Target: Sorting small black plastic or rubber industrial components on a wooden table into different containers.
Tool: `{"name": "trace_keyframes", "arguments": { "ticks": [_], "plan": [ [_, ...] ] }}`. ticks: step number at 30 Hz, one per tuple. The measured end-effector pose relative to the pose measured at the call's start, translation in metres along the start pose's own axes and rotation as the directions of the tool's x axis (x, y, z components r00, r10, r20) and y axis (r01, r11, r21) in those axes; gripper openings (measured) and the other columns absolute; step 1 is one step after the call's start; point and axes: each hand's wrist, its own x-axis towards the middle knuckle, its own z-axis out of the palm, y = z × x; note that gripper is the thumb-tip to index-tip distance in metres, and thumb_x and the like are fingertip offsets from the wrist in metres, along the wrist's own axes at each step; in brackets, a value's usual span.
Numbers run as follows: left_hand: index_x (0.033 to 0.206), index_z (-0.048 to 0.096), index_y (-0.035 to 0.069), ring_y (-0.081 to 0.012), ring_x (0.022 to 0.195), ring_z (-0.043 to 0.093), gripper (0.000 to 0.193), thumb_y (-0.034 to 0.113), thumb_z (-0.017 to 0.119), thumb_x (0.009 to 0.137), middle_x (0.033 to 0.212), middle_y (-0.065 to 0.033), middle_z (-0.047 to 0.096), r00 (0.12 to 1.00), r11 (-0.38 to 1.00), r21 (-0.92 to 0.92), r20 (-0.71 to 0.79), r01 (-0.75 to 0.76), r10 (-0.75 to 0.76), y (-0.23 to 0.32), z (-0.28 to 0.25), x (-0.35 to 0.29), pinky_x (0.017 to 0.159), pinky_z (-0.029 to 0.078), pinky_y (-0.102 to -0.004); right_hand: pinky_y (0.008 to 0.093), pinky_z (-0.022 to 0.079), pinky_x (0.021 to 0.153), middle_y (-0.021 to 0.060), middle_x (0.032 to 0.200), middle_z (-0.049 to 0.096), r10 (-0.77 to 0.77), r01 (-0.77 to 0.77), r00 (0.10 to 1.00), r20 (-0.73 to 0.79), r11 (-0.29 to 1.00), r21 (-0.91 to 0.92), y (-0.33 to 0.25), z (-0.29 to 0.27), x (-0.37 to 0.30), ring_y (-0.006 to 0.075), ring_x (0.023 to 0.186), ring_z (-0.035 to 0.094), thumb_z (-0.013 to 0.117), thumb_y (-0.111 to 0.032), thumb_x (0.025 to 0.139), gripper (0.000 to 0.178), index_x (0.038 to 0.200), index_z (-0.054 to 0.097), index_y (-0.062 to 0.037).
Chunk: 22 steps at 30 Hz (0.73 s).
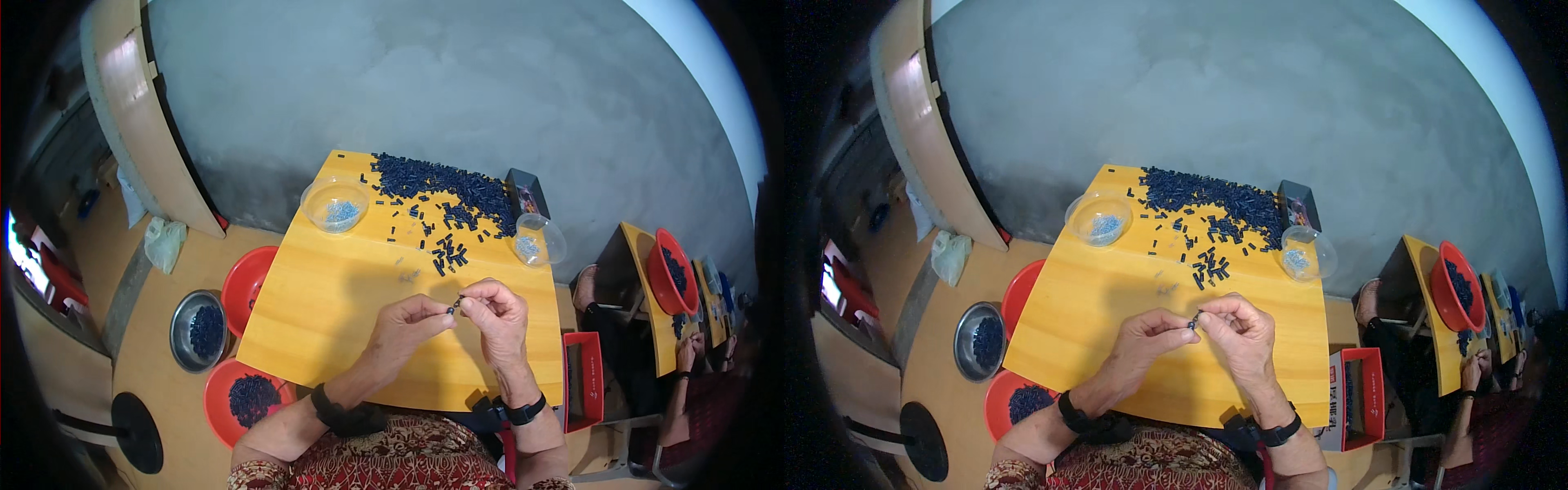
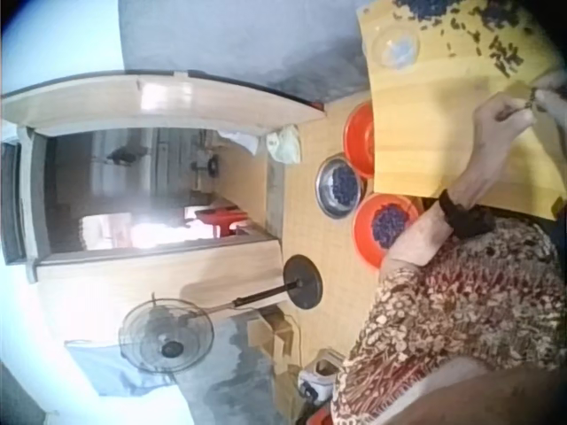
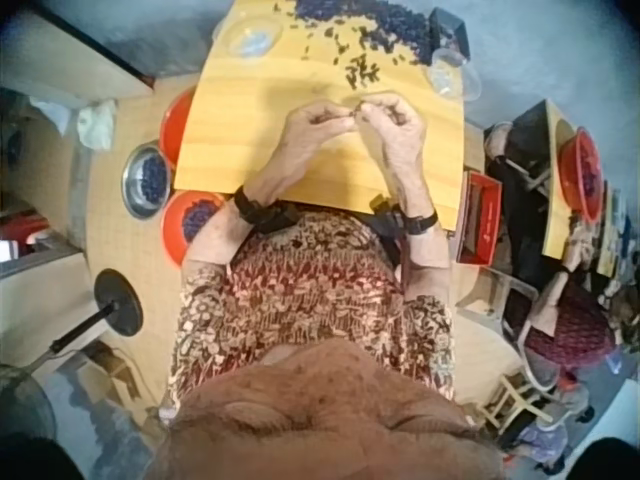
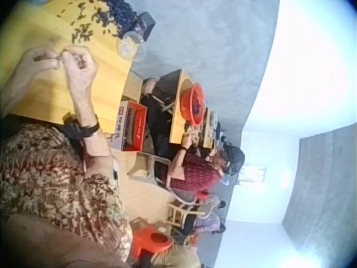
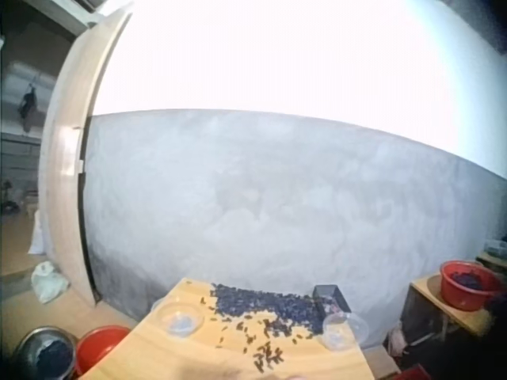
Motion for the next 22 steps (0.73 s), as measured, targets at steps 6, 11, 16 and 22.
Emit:
{"name": "trace_keyframes", "arguments": {
  "ticks": [6,11,16,22],
  "plan": [
    [0.100,0.066,0.001,-0.0111,0.089,0.064,0.013,0.008,0.066,0.089,0.093,-0.0068,0.070,1.000,0.999,0.030,-0.013,-0.016,0.017,-0.0004,0.0017,0.0002,0.084,0.048,-0.0257,0.0162,0.039,0.059,-0.0040,0.081,0.060,-0.009,0.010,1.000,0.027,0.998,-0.056,0.0063,-0.0065,0.0002,0.0003,0.069,0.051,0.068,0.004,0.085,0.009,0.093,0.067,-0.0005],
    [0.100,0.066,0.002,-0.0109,0.088,0.064,0.013,0.007,0.066,0.089,0.092,-0.0069,0.070,0.999,0.999,0.001,0.002,-0.039,0.039,-0.0035,-0.0021,0.0012,0.084,0.047,-0.0256,0.0164,0.038,0.058,-0.0044,0.081,0.059,-0.008,0.012,0.999,0.053,0.997,-0.070,0.0056,-0.0037,-0.0005,0.0002,0.067,0.049,0.068,0.004,0.085,0.009,0.092,0.067,-0.0013],
    [0.100,0.067,0.002,-0.0102,0.088,0.064,0.012,0.007,0.066,0.088,0.092,-0.0066,0.070,0.999,0.999,0.035,-0.021,-0.023,0.024,-0.0001,-0.0017,0.0004,0.083,0.047,-0.0249,0.0162,0.037,0.058,-0.0048,0.080,0.059,-0.005,0.011,0.998,0.064,0.996,-0.089,0.0053,-0.0024,-0.0006,-0.0001,0.066,0.047,0.068,0.003,0.085,0.009,0.092,0.067,-0.0016],
    [0.101,0.067,0.001,-0.0046,0.084,0.059,0.016,0.012,0.066,0.089,0.091,-0.0005,0.068,0.999,0.999,0.005,0.015,-0.052,0.052,-0.0016,-0.0015,-0.0001,0.077,0.045,-0.0211,0.0161,0.036,0.056,-0.0049,0.080,0.059,-0.009,0.021,0.997,0.078,0.989,-0.144,0.0068,-0.0054,-0.0002,-0.0002,0.066,0.046,0.070,0.001,0.084,0.009,0.092,0.068,-0.0031]
  ]
}}
